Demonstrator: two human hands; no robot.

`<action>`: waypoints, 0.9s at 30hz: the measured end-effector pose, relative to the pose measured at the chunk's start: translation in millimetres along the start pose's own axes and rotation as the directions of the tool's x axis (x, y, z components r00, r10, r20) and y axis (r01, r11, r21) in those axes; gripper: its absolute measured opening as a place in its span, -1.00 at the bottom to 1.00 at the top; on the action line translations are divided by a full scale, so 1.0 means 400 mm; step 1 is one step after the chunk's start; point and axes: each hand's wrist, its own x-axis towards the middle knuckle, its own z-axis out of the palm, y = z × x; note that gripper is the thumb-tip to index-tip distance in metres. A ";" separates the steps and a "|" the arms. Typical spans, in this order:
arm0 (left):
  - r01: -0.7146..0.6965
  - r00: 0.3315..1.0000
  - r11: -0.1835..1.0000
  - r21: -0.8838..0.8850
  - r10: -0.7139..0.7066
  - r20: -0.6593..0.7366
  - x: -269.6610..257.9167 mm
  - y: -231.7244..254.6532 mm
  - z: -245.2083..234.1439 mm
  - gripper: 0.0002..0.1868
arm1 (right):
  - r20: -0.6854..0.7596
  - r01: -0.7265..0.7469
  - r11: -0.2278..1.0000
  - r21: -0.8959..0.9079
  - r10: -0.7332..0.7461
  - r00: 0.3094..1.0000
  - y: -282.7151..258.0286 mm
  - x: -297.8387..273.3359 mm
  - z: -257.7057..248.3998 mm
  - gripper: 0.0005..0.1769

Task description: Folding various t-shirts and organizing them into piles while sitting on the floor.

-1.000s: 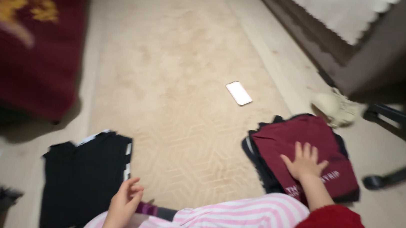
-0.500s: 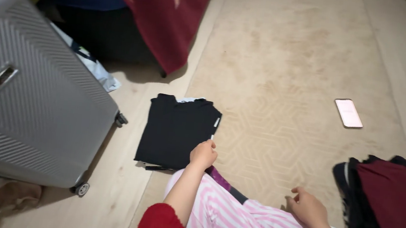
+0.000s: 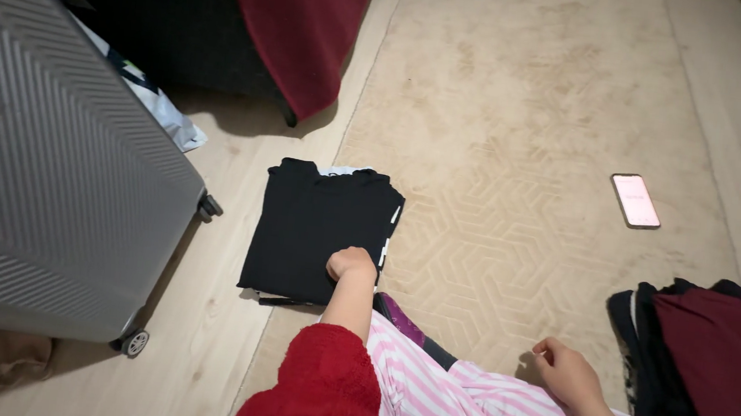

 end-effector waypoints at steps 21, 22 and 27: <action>0.023 0.953 0.909 -0.417 -0.146 -0.265 -0.056 -0.113 0.005 -0.70 | 0.071 0.115 0.959 0.258 -0.137 0.988 0.010 -0.015 0.007 -0.57; 0.037 0.943 0.890 -0.455 -0.182 -0.279 -0.084 -0.114 -0.011 -0.69 | 0.079 0.090 0.969 0.229 -0.110 0.991 -0.003 -0.028 -0.004 -0.56; 0.079 0.910 0.506 -0.859 -0.388 -0.145 -0.047 -0.159 0.004 -0.62 | 0.088 0.063 0.975 0.211 -0.083 0.993 -0.015 -0.044 -0.015 -0.52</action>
